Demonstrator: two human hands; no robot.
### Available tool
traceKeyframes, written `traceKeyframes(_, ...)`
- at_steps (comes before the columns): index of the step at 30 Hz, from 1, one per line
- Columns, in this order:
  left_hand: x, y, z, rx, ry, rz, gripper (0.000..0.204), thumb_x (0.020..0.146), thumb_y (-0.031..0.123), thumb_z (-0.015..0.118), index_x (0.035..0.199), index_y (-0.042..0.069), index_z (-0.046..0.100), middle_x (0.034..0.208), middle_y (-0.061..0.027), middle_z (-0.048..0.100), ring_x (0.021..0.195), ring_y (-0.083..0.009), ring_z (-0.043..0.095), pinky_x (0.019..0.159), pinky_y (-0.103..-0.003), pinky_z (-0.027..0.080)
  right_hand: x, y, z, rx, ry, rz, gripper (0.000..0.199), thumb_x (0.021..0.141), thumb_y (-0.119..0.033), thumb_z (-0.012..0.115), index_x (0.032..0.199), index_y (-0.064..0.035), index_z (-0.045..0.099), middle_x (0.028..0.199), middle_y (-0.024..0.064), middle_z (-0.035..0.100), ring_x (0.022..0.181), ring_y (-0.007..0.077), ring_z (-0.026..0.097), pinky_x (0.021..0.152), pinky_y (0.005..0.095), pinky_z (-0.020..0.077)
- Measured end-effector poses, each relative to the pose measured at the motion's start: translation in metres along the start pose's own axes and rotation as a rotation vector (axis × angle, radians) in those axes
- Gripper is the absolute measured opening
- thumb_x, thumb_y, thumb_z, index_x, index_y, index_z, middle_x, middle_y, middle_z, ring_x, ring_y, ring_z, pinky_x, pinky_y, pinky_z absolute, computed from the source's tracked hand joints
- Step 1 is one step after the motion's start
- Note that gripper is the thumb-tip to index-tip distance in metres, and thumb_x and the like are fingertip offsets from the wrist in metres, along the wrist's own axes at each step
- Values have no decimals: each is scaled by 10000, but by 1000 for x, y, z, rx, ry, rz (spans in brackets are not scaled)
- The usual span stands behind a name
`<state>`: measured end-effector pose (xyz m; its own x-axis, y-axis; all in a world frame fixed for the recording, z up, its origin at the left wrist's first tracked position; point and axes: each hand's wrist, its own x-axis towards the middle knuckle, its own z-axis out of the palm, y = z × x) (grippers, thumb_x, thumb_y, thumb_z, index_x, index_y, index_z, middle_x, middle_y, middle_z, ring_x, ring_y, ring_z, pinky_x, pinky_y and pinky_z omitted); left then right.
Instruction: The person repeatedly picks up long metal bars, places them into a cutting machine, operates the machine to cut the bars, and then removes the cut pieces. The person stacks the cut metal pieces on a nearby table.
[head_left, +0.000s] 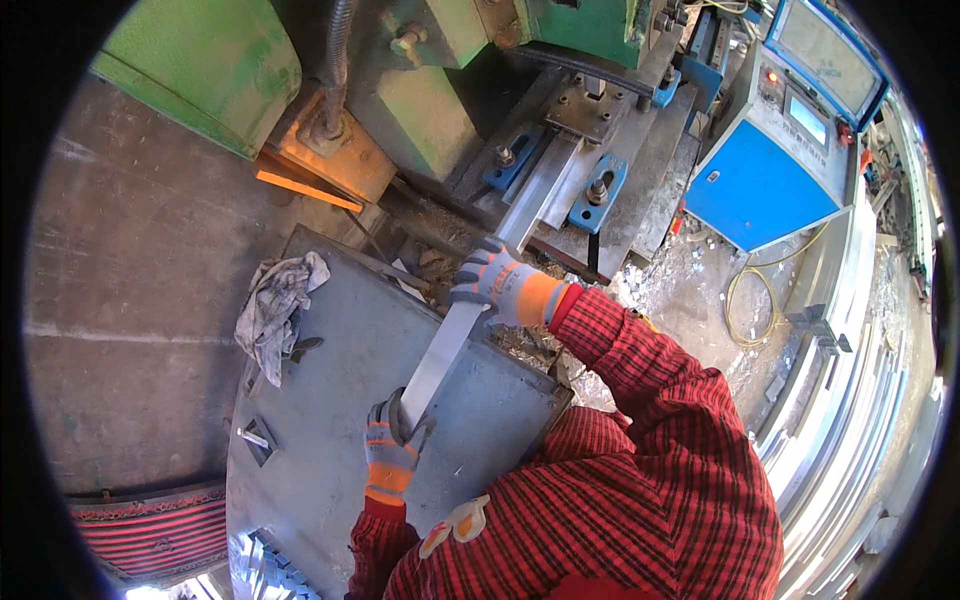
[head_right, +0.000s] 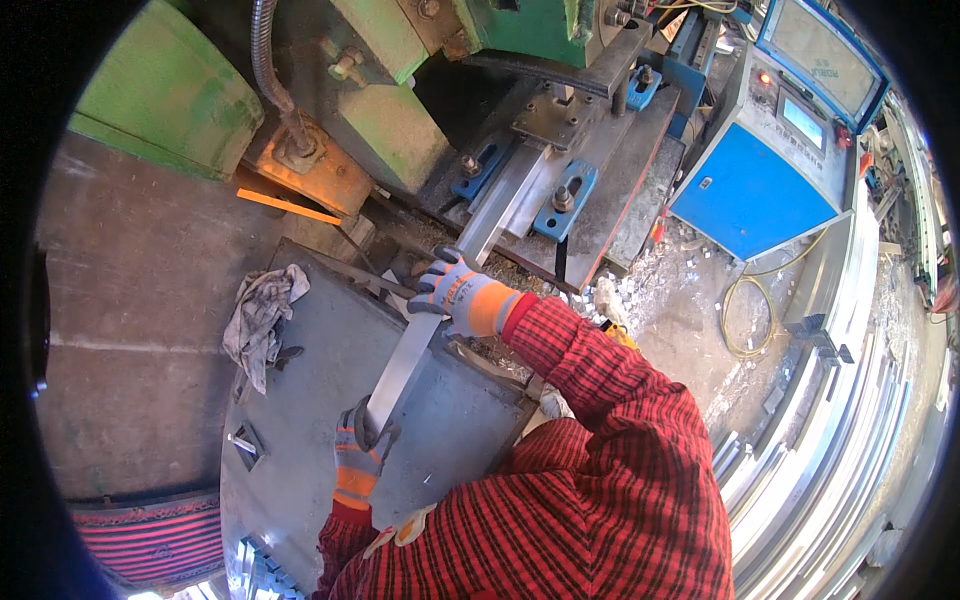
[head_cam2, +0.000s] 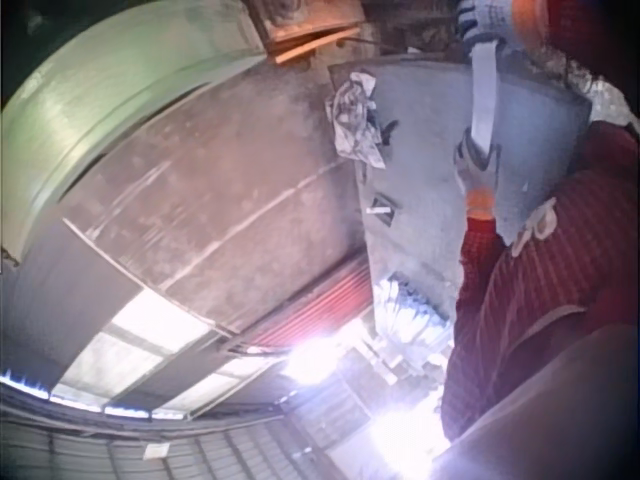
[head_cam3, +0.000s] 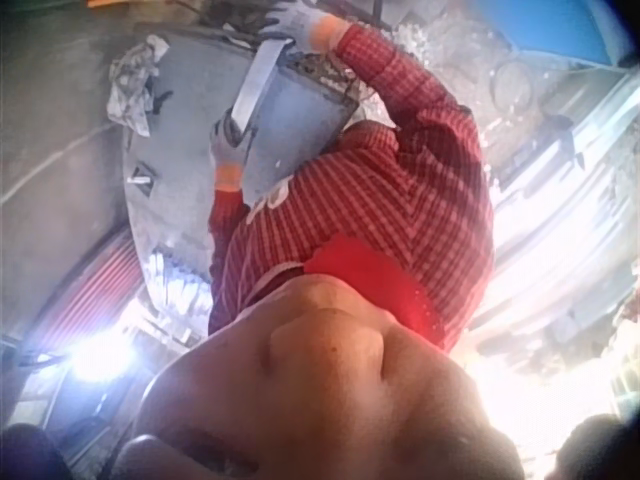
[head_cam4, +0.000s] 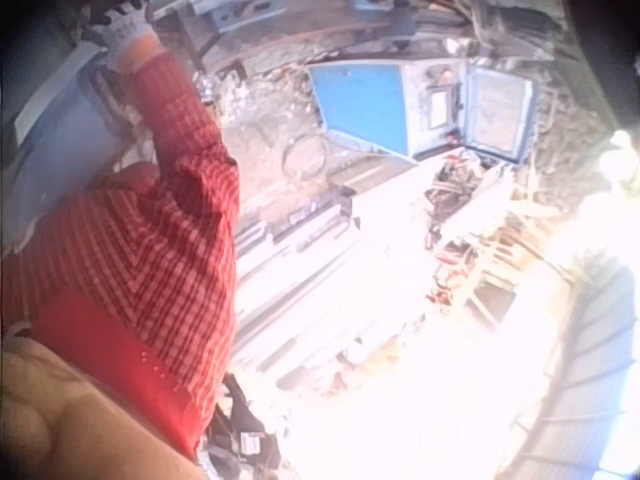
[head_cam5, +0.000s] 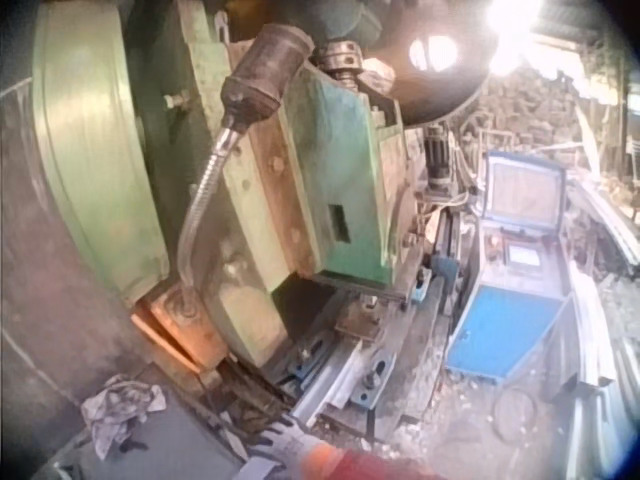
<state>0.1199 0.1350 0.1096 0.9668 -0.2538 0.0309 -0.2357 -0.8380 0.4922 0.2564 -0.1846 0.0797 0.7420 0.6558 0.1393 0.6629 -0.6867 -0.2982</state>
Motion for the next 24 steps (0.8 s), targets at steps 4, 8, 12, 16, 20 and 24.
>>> traceKeyframes(4,4,-2,3,15,-74,-74,622,748,278,852,1262,23,613,1071,-167,626,869,-324,614,721,-389,522,2,6,11,0,21,16,584,693,-395,824,1221,-279,603,1254,23,575,1284,273,485,1114,556,293)
traceKeyframes(8,22,-16,18,120,115,170,598,765,323,828,1250,38,625,1024,-150,613,877,-345,597,752,-424,507,8,16,7,-30,3,54,584,707,-378,817,1238,-265,600,1242,31,574,1294,276,476,1110,541,312)
traceKeyframes(12,56,-11,36,125,76,152,548,769,325,818,1227,83,639,1060,-129,593,1021,-350,545,908,-480,425,-5,36,-4,-39,168,107,582,758,-344,784,1290,-213,587,1275,79,567,1279,323,475,1104,544,335)
traceKeyframes(16,69,-5,48,152,135,173,548,761,319,821,1208,64,632,1041,-123,593,995,-344,538,853,-468,436,-45,4,-3,127,406,243,580,797,-317,746,1327,-160,571,1294,106,562,1268,344,479,1098,500,361)
traceKeyframes(20,82,5,32,89,44,213,471,764,251,823,1123,34,608,987,-142,572,945,-369,531,804,-473,441,-101,-70,46,404,283,365,674,794,-270,724,1405,-95,497,1312,159,541,1267,358,476,1097,459,379)
traceKeyframes(24,90,20,28,115,54,295,434,789,232,804,1083,16,569,969,-159,553,932,-395,522,792,-487,438,-98,-112,72,372,223,503,828,740,-255,742,1474,-74,406,1382,184,486,1285,369,464,1106,448,375)
